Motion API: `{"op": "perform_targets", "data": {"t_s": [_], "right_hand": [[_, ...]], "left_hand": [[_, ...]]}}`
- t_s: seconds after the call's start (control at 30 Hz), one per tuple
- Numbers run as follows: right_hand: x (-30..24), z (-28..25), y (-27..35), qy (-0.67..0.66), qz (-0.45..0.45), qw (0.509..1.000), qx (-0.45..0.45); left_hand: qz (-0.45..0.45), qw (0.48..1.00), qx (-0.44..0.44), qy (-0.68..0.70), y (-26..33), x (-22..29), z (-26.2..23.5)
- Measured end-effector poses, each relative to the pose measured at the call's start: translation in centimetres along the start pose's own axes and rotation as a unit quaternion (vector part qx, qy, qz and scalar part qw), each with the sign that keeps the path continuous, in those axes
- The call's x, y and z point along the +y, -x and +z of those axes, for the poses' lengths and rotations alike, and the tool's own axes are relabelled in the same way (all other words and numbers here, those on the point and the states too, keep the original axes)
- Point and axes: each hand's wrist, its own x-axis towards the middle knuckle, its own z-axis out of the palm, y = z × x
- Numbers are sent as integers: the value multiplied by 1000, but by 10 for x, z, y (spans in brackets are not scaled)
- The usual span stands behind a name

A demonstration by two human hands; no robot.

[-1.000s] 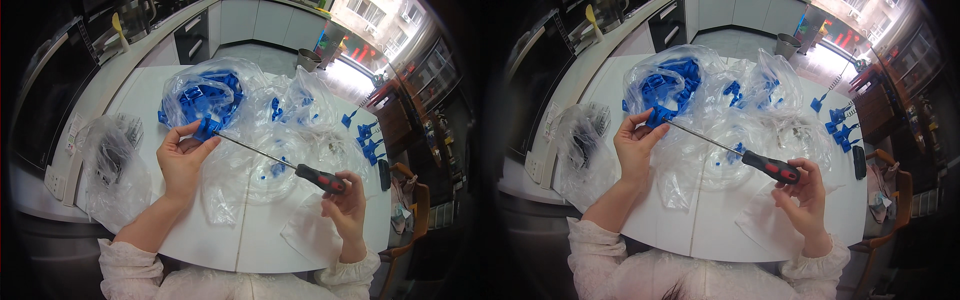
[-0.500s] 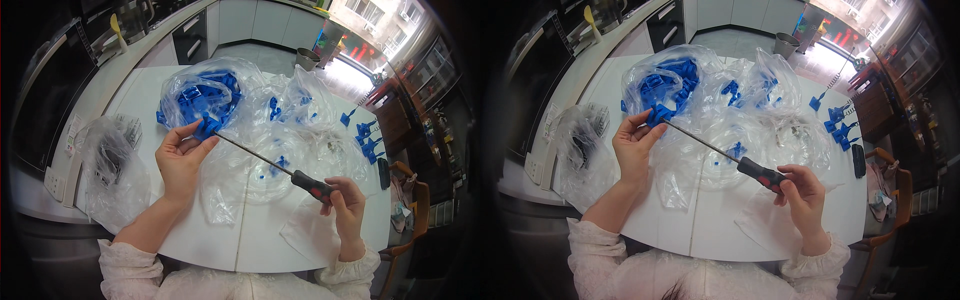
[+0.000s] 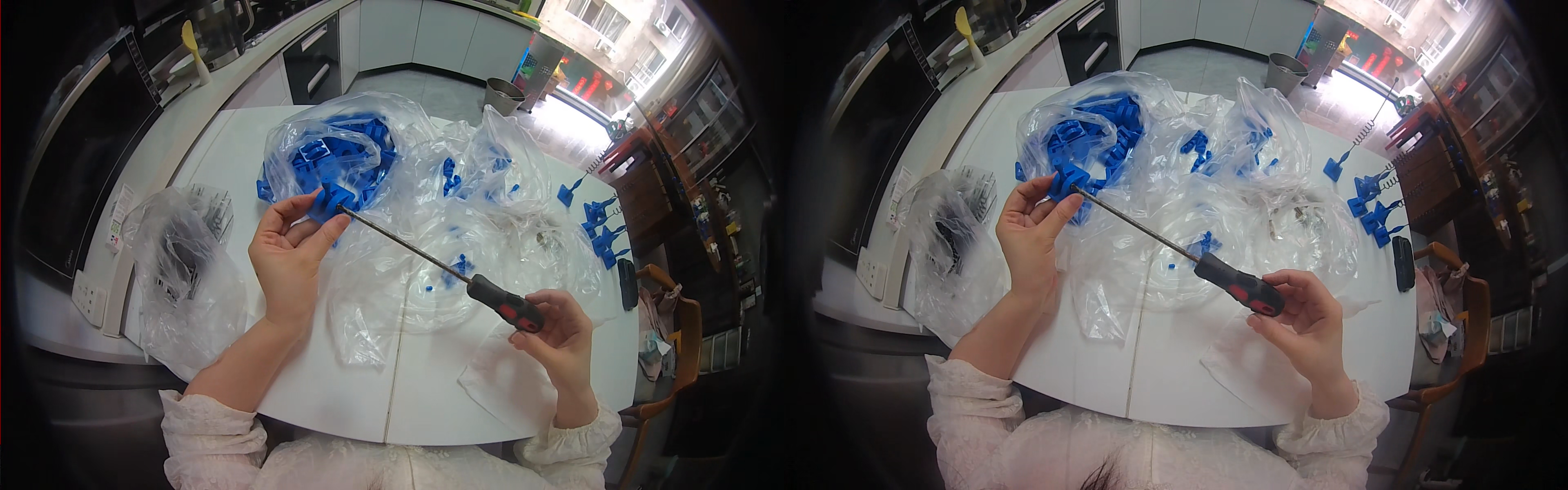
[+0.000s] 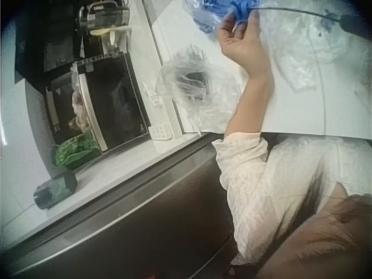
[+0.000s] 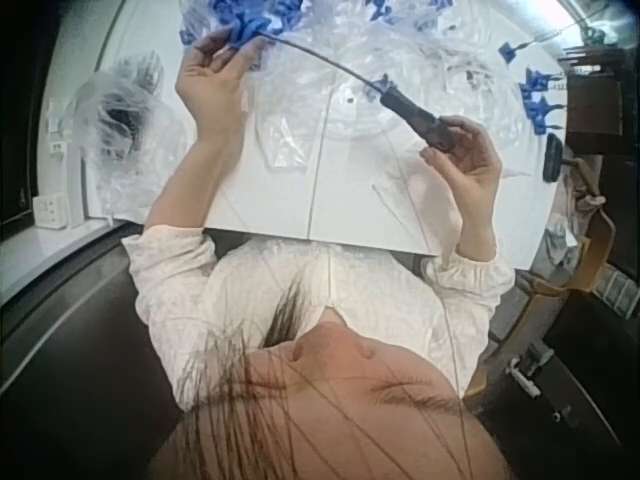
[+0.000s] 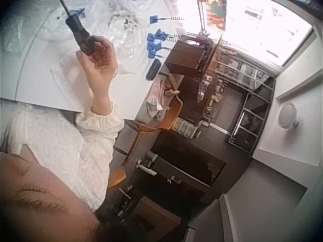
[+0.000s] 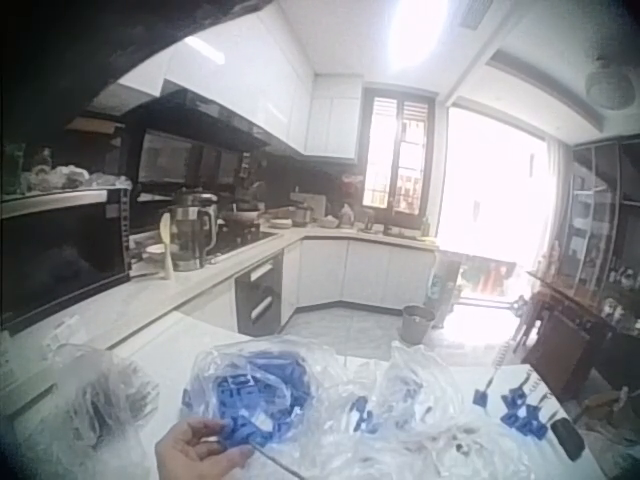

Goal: The person assembles small blue plastic components by gluing them together with adhesive from a bottle, then securing them with a screw using a screwdriver.

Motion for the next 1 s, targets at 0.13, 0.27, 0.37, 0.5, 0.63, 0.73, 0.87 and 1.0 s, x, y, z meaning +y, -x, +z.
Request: {"op": "perform_targets", "data": {"t_s": [0.13,0.27,0.37,0.5,0.63,0.73,0.87,1.0], "right_hand": [[-8,2,1,-55,70,996,3],[-6,0,1,-49,51,997,21],[-3,1,-2,-28,7,999,31],[-6,3,-1,-42,12,996,82],[-2,-6,-2,-51,-21,996,72],[0,-7,1,-13,-34,996,81],[-1,-8,3,9,-5,999,53],[1,-6,0,-31,6,999,44]], "left_hand": [[5,1000,2,2,0,0,-1],[3,1000,-3,5,1,0,0],[-4,1000,0,1,2,2,1],[-9,1000,-23,-10,3,3,0],[9,999,-37,-15,4,5,3],[15,999,-47,-9,5,7,3],[20,998,-51,-9,5,5,2],[31,999,-42,-9,5,4,1]]}}
